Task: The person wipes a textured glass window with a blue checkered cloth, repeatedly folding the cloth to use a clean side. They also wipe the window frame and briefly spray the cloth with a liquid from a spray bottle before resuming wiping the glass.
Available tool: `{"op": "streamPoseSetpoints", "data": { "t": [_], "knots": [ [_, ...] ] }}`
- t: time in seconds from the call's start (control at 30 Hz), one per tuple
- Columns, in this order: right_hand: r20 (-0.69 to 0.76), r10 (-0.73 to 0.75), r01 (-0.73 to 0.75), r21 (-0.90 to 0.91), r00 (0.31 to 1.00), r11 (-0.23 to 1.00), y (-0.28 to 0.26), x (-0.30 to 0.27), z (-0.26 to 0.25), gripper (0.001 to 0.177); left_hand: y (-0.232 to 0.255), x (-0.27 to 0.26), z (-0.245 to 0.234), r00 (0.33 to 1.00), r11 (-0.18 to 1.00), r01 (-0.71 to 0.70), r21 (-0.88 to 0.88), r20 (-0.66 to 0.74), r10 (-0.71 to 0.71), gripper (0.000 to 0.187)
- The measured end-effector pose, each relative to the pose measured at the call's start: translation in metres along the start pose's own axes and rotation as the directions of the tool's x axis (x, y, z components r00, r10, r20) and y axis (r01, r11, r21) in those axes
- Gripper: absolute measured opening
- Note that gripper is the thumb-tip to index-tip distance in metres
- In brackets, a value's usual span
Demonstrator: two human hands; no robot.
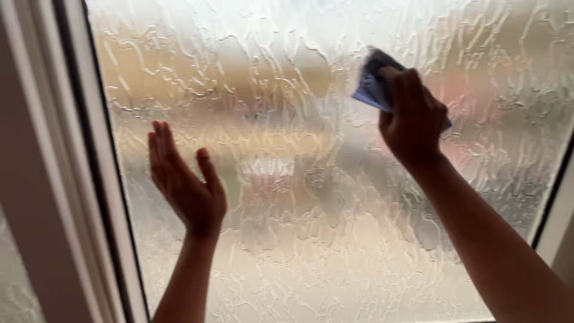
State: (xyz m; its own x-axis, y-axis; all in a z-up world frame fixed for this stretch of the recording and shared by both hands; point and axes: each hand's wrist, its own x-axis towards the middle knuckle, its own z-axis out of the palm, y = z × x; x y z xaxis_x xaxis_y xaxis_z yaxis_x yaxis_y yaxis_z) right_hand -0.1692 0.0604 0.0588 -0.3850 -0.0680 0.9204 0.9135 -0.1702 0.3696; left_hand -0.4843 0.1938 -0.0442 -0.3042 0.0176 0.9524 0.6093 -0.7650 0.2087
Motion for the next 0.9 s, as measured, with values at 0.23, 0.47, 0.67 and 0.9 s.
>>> {"op": "streamPoseSetpoints", "data": {
  "t": [0.23, 0.47, 0.67, 0.9],
  "knots": [
    [-0.081, 0.225, -0.237, -0.206, 0.971, 0.949, 0.169, -0.112, -0.064, 0.032, 0.003, -0.001, 0.004, 0.998, 0.989, -0.036, 0.145, 0.046, 0.03, 0.056],
    [-0.218, 0.441, -0.486, -0.236, 0.87, 0.842, 0.167, -0.138, -0.05, 0.033, 0.006, 0.0, 0.005, 0.999, 0.979, -0.045, 0.201, 0.03, 0.04, 0.049],
    [-0.171, 0.446, -0.47, -0.137, 0.878, 0.872, 0.034, -0.069, -0.013, 0.044, 0.007, 0.002, -0.006, 0.998, 0.987, 0.008, -0.158, -0.066, -0.019, 0.057],
    [0.066, 0.161, -0.163, 0.038, 0.985, 0.986, -0.176, 0.008, 0.05, 0.044, 0.0, 0.001, -0.008, 0.997, 0.972, 0.019, -0.233, -0.064, -0.035, 0.054]
  ]
}}
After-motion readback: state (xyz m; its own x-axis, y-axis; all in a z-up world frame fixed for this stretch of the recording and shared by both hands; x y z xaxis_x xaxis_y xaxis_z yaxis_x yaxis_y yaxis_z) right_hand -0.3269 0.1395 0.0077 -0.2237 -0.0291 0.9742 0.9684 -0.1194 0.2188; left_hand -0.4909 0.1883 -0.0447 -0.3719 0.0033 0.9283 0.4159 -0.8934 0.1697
